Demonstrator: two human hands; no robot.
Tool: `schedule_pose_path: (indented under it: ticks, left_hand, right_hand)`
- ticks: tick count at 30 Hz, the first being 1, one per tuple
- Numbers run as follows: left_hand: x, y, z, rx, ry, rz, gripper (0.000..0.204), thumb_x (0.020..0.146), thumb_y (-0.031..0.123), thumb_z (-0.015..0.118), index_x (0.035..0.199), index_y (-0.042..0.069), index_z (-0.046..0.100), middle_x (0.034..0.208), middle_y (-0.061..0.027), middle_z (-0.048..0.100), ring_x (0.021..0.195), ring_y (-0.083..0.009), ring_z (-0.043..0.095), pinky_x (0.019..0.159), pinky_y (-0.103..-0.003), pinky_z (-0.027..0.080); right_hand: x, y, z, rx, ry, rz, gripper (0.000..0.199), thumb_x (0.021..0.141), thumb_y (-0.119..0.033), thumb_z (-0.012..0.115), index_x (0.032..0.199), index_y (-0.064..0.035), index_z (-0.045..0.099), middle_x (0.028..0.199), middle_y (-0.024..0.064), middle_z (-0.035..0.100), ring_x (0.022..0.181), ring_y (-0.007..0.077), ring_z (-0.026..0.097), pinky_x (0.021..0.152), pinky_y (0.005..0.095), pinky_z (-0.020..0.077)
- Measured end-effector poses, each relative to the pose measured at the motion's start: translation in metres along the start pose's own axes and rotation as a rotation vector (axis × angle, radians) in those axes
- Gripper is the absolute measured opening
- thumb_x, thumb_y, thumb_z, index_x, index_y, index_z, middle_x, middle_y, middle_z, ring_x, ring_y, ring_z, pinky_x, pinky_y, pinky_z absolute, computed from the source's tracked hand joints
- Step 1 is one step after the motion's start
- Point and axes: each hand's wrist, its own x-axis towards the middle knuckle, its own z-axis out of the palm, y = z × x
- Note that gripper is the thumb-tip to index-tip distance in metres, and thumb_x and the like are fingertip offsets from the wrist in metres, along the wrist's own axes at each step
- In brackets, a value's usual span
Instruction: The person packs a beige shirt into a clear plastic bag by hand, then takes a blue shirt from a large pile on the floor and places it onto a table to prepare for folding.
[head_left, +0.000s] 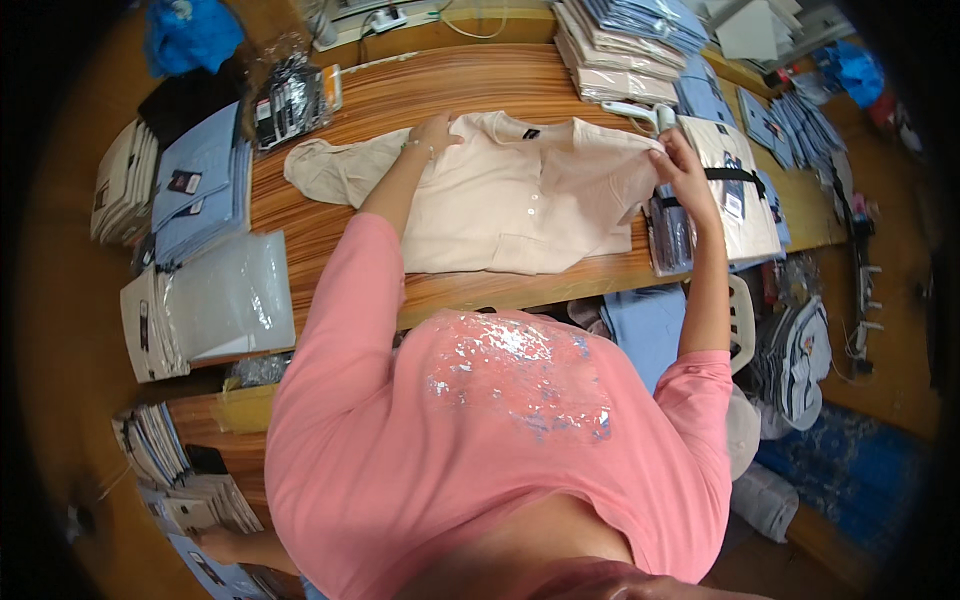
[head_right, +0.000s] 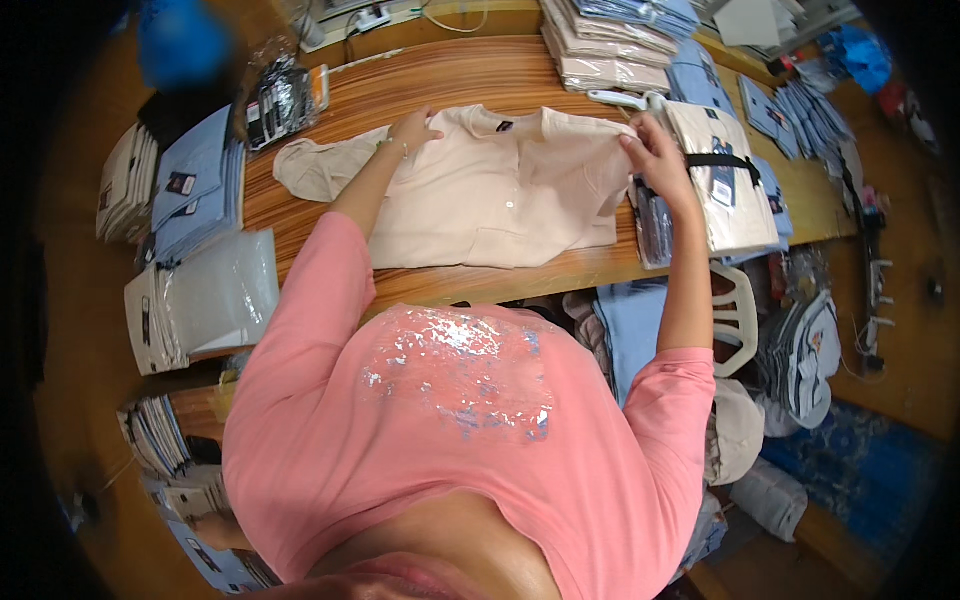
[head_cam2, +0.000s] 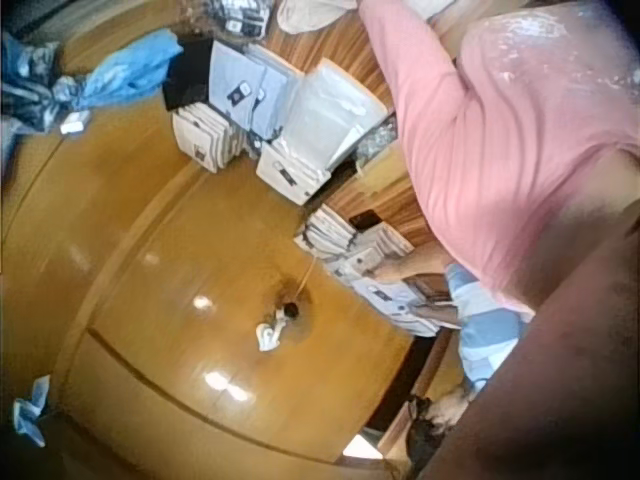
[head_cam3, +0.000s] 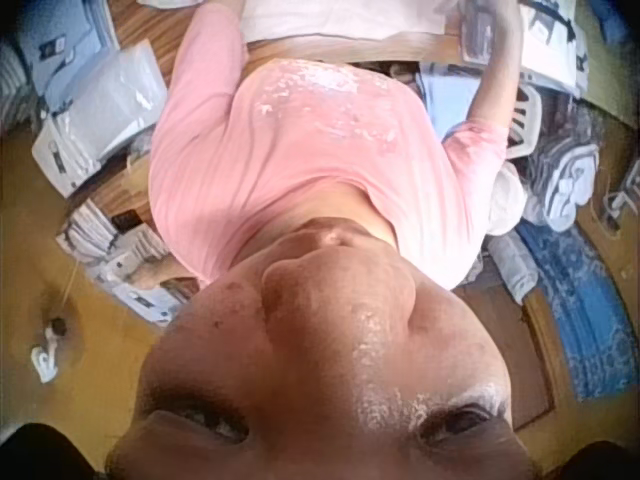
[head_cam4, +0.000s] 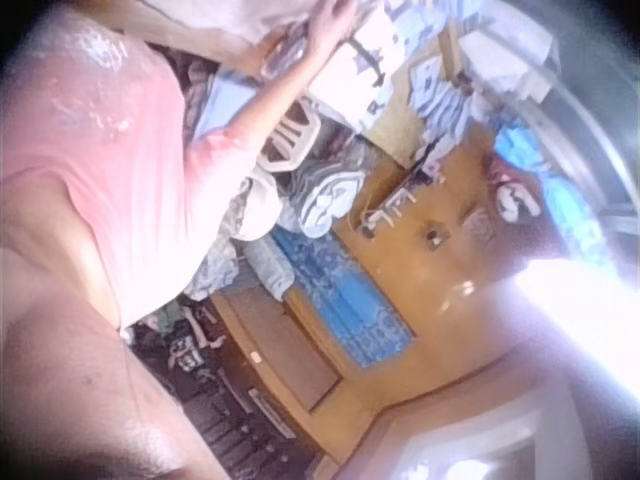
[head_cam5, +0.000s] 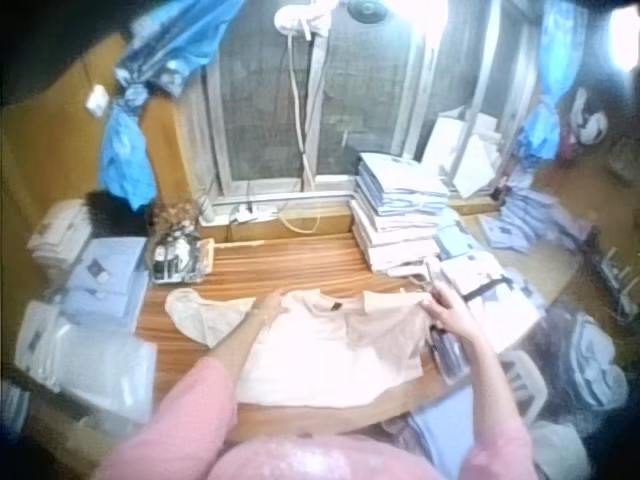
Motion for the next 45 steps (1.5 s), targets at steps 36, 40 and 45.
schedule_pose_path:
  ticks: [36, 40, 45]
  left_hand:
    - [-0.265, -0.064, -0.046, 0.258, 0.419, -0.249, 0.056, 0.079, 0.027, 0.058, 0.128, 0.011, 0.037, 0.135, -0.0126, 0.029, 0.125, -0.0346, 0.025, 0.098, -0.054, 0.022]
    - [-0.319, -0.009, -0.035, 0.171, 0.245, -0.373, 0.066, 0.078, 0.025, 0.061, 0.134, 0.011, 0.03, 0.141, -0.0167, 0.02, 0.128, -0.0374, 0.018, 0.102, -0.051, 0.015]
    - [-0.292, 0.013, -0.041, 0.076, 0.343, -0.402, 0.069, 0.073, 0.028, 0.066, 0.132, 0.01, 0.034, 0.133, -0.018, 0.031, 0.123, -0.0358, 0.028, 0.099, -0.045, 0.026]
  right_hand:
    - [0.002, 0.145, 0.175, -1.023, 0.057, -0.058, 0.052, 0.088, -0.044, 0.04, 0.135, -0.0228, 0.032, 0.141, 0.0152, 0.023, 0.132, 0.0302, 0.016, 0.103, 0.0537, 0.0099]
    - [-0.091, 0.145, 0.128, -1.086, -0.037, 0.054, 0.058, 0.085, -0.037, 0.047, 0.136, -0.0183, 0.03, 0.142, 0.0152, 0.02, 0.133, 0.0304, 0.014, 0.102, 0.0552, 0.0082]
    - [-0.094, 0.118, 0.11, -0.859, 0.056, -0.016, 0.068, 0.074, -0.027, 0.058, 0.135, -0.0139, 0.031, 0.14, 0.0166, 0.022, 0.132, 0.0338, 0.015, 0.102, 0.0554, 0.0093]
